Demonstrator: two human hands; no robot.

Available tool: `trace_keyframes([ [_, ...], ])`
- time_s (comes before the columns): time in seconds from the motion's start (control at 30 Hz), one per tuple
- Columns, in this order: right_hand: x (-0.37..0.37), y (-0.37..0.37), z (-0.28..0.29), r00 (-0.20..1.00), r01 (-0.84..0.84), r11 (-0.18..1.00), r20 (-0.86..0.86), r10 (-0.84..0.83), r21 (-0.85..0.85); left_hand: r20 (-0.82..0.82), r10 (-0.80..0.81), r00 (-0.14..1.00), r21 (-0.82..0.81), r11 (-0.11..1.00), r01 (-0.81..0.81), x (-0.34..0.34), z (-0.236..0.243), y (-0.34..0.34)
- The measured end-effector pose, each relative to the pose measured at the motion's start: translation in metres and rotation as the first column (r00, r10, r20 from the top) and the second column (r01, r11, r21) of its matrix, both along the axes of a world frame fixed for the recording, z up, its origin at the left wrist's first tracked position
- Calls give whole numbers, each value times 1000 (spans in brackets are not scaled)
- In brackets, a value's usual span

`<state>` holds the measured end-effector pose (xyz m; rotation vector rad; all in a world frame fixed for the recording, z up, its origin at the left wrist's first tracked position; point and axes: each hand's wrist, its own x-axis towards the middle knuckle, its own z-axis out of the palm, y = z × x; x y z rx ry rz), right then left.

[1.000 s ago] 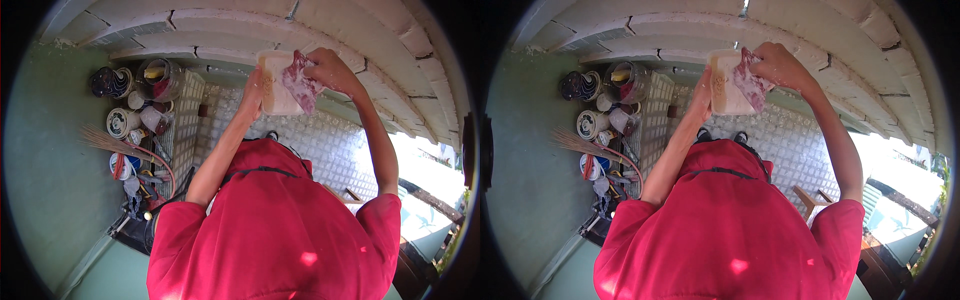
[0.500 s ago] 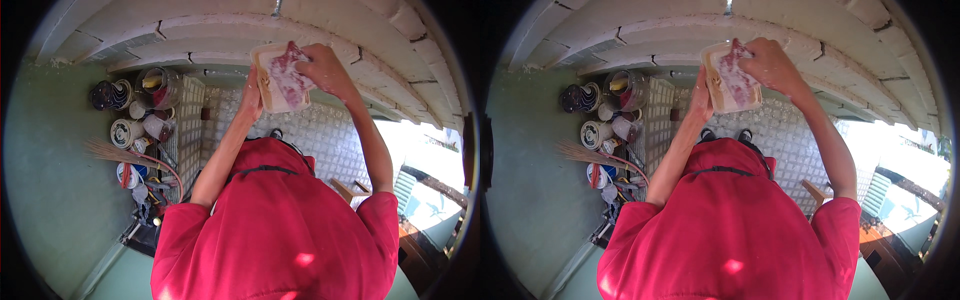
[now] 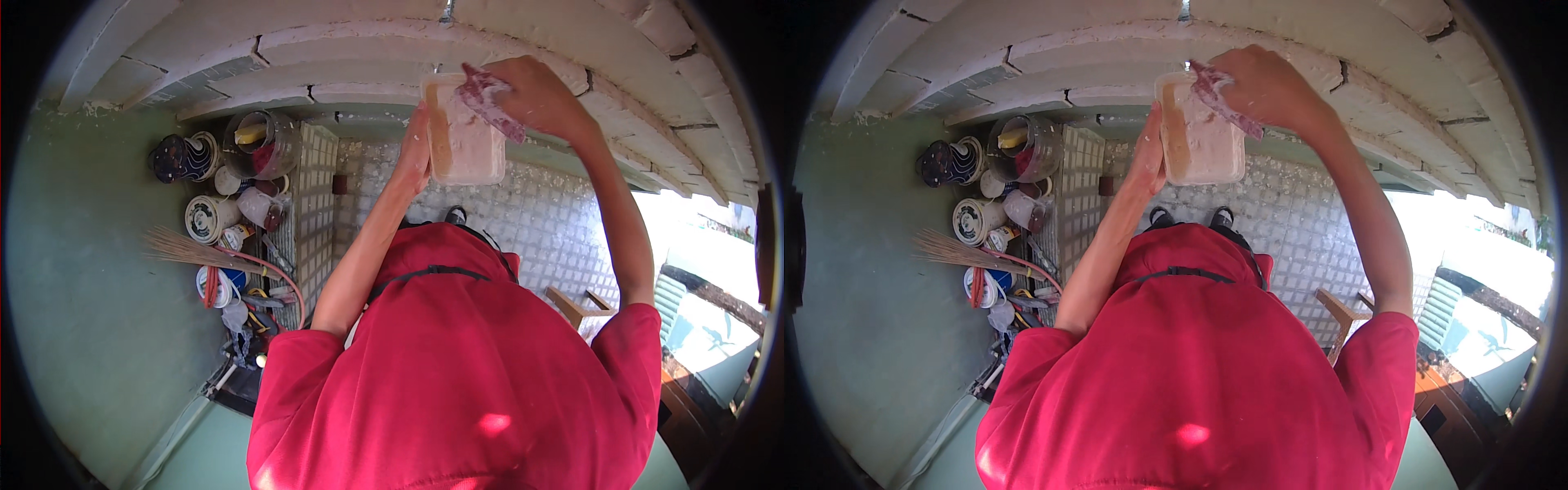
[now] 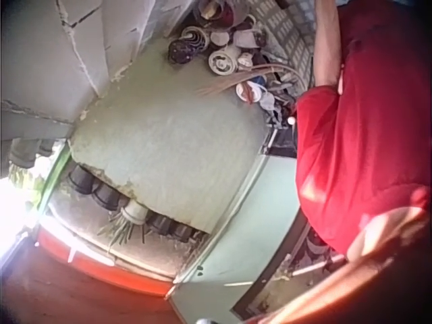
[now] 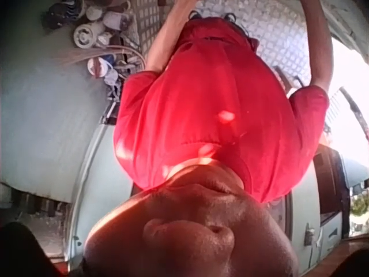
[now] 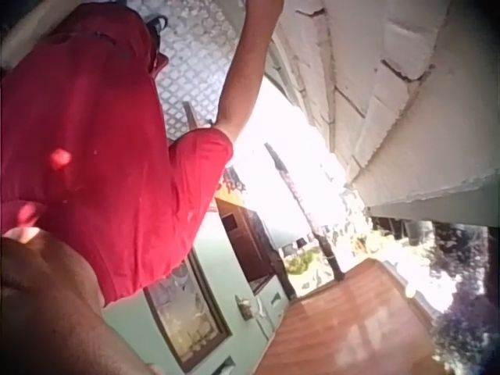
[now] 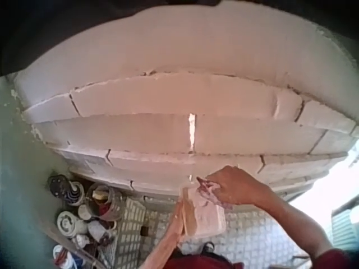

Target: Plastering or patching a brick wall with a putty knife and compound.

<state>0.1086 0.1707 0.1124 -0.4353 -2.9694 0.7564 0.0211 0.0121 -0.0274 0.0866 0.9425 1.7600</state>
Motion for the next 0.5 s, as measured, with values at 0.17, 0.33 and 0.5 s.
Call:
trace_keyframes([
  [0.17,6,-38,-24,984,-173,934,6,180,313,-16,-44,999,-44,998,43,-5,2,-1],
  [0.33,19,-60,-16,934,-331,920,210,288,210,14,-41,999,-98,994,42,-7,1,-7],
  [0.5,19,-52,-10,957,-280,954,101,270,102,29,-17,999,-90,996,20,-9,-1,-9],
])
